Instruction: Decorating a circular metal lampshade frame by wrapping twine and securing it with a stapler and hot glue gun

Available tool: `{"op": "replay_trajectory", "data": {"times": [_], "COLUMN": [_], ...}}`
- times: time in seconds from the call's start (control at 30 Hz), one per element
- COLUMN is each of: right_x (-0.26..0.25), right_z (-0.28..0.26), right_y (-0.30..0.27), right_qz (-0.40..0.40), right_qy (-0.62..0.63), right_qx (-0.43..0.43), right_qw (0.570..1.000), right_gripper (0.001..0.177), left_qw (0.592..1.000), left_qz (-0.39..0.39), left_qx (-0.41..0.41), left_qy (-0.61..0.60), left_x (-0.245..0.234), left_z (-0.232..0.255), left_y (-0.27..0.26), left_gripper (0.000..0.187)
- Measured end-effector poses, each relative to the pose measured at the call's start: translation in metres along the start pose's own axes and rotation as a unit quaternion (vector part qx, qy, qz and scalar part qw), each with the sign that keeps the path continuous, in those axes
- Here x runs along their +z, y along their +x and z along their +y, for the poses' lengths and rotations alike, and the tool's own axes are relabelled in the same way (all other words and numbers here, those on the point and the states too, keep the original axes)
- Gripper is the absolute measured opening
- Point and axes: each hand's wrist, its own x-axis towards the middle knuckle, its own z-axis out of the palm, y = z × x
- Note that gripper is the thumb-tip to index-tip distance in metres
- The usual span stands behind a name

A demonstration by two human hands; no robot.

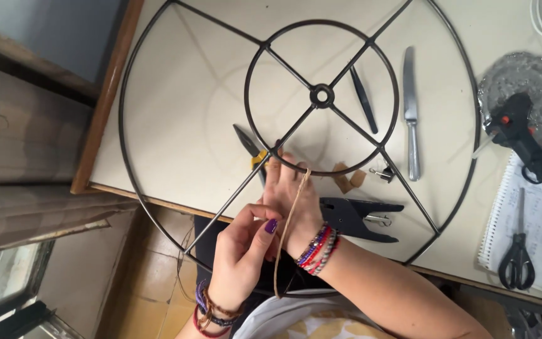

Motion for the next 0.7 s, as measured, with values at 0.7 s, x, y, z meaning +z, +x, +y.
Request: {"op": "replay_trajectory", "data": {"times": [0.7], "right_x": [-0.052], "right_z": [0.167], "right_y": [-0.101], "right_qz": [-0.081], "right_qy": [-0.077], "right_qx": [-0.144], "right_qw": [0.983], "right_gripper": [0.088], "left_qw": [0.997], "left_qz": [-0.036], "left_qx": [0.055], "left_qy": [0.030], "left_x": [0.020], "left_z": [-0.011], "left_y": [0.038], "left_gripper": [0.029]}}
